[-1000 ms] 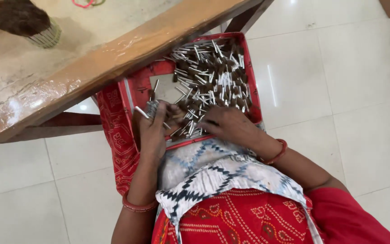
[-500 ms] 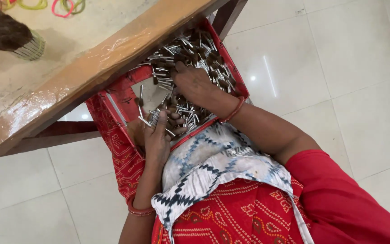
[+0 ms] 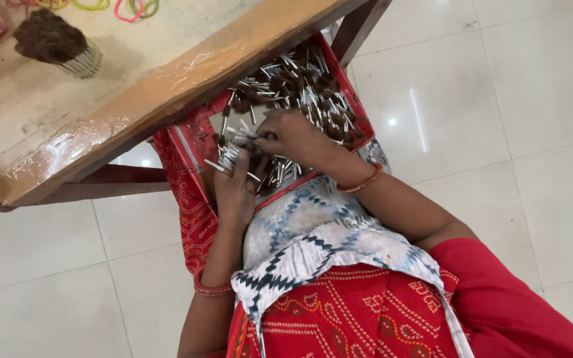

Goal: The person sits at a low table and inserts incense sticks one by one into a slotted metal holder to build a bundle, occasionally picking up loose sticks from a tray and adjusting the bundle in the holder. A tray of finished dark incense cones and loose rubber bands sits on the table.

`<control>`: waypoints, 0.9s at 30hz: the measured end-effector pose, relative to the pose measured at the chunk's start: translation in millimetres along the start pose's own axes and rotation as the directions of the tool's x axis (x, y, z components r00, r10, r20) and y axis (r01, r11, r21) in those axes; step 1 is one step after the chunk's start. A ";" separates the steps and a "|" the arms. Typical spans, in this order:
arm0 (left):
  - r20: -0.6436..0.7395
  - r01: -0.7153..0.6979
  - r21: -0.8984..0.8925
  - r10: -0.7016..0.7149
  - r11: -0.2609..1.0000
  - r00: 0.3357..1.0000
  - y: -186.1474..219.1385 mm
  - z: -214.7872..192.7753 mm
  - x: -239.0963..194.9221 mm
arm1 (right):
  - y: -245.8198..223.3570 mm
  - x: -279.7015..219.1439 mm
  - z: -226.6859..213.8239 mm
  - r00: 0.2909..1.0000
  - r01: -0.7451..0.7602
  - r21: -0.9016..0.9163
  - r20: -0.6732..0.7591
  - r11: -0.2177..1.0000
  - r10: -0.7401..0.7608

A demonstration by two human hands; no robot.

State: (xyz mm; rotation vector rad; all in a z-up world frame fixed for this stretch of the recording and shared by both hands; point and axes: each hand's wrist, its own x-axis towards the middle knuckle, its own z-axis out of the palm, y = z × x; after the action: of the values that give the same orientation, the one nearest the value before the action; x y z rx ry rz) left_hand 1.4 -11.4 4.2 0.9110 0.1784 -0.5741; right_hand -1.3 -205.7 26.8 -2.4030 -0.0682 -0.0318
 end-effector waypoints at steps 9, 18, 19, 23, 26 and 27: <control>-0.052 -0.054 -0.116 0.048 0.992 0.998 29.6 17.6 -1.2 | -25.1 -13.9 -4.3 0.983 0.164 -0.024 0.090 0.986 -0.161; 0.044 0.025 0.013 -0.025 1.000 0.999 0.4 -6.8 9.2 | -35.9 -18.9 -10.3 0.978 0.167 -0.021 -0.125 0.986 -0.168; 0.032 0.027 -0.041 -0.026 0.999 0.999 -6.1 -14.8 12.2 | -36.7 -20.3 -6.9 0.984 0.145 0.012 -0.103 0.989 -0.143; 0.043 0.041 -0.257 -0.032 0.965 0.999 18.0 8.8 6.8 | -43.8 -22.7 -38.7 0.955 0.292 0.129 -0.096 0.948 -0.281; 0.108 0.072 -0.355 -0.035 0.932 0.993 7.1 -1.6 18.8 | -48.5 -27.5 -39.4 0.910 0.396 0.218 0.033 0.892 -0.412; 0.107 0.072 -0.353 -0.036 0.933 0.994 12.4 5.0 16.1 | -45.3 -30.0 -30.9 0.910 0.396 0.220 0.032 0.892 -0.412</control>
State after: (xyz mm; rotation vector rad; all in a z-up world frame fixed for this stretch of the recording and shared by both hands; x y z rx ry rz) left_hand 21.1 -15.7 9.7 0.5242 0.2110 -0.6122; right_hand -33.9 -194.3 78.9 -2.1399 -0.5826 -0.1185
